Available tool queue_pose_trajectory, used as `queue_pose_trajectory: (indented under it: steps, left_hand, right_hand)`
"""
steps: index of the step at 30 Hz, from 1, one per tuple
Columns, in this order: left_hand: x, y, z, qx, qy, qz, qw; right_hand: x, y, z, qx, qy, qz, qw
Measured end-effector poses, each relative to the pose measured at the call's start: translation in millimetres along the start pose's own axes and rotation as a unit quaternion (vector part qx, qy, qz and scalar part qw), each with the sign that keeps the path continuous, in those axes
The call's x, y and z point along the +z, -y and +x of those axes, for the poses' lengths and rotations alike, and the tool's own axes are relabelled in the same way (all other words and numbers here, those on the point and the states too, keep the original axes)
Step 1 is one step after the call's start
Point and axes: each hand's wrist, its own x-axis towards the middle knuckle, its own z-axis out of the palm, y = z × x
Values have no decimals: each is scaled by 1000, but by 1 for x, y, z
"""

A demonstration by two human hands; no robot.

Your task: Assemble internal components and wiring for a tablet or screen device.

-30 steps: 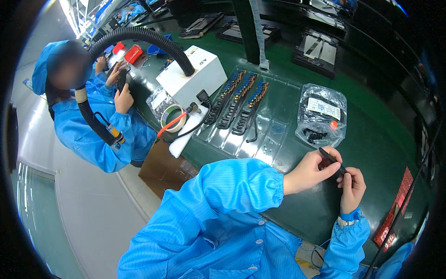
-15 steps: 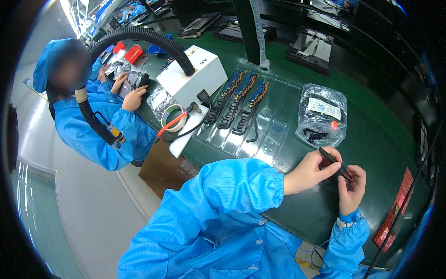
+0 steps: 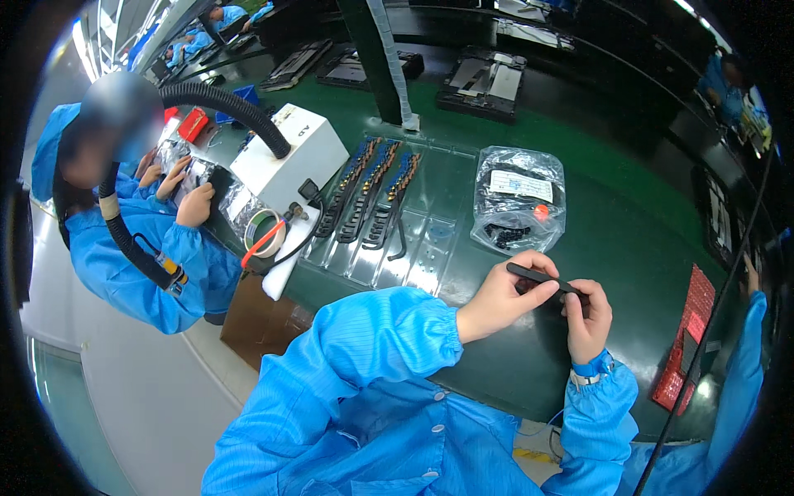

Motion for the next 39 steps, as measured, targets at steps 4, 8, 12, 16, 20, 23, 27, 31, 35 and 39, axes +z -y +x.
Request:
queue_pose_trajectory:
  steps: [4, 8, 12, 16, 20, 23, 27, 31, 35, 39]
  left_hand:
    - [1, -4, 0, 17, 13, -3, 1000]
    - [0, 2, 2, 14, 6, 17, 1000]
    - [1, 2, 1, 16, -12, 38, 999]
    - [1, 0, 0, 16, -12, 50, 999]
    - [0, 0, 0, 9, -10, 42, 999]
    - [1, 0, 0, 15, -12, 31, 999]
    - [1, -3, -1, 18, -18, 34, 999]
    - [0, 1, 0, 19, -28, 34, 999]
    - [4, 2, 0, 23, -18, 20, 999]
    - [2, 3, 1, 44, -29, 47, 998]
  right_hand:
    - [4, 9, 0, 9, 25, 3, 1000]
    - [7, 7, 1, -45, -41, -24, 998]
    - [-2, 4, 3, -42, 33, -3, 999]
    - [3, 7, 0, -36, -2, -15, 999]
    - [3, 9, 0, -23, -50, 28, 998]
    - [2, 9, 1, 3, -22, 24, 999]
    - [1, 8, 2, 0, -20, 36, 999]
    - [6, 9, 4, -65, -24, -23, 997]
    - [-3, 5, 0, -41, 2, -20, 999]
    - [2, 12, 7, -91, 41, -95, 990]
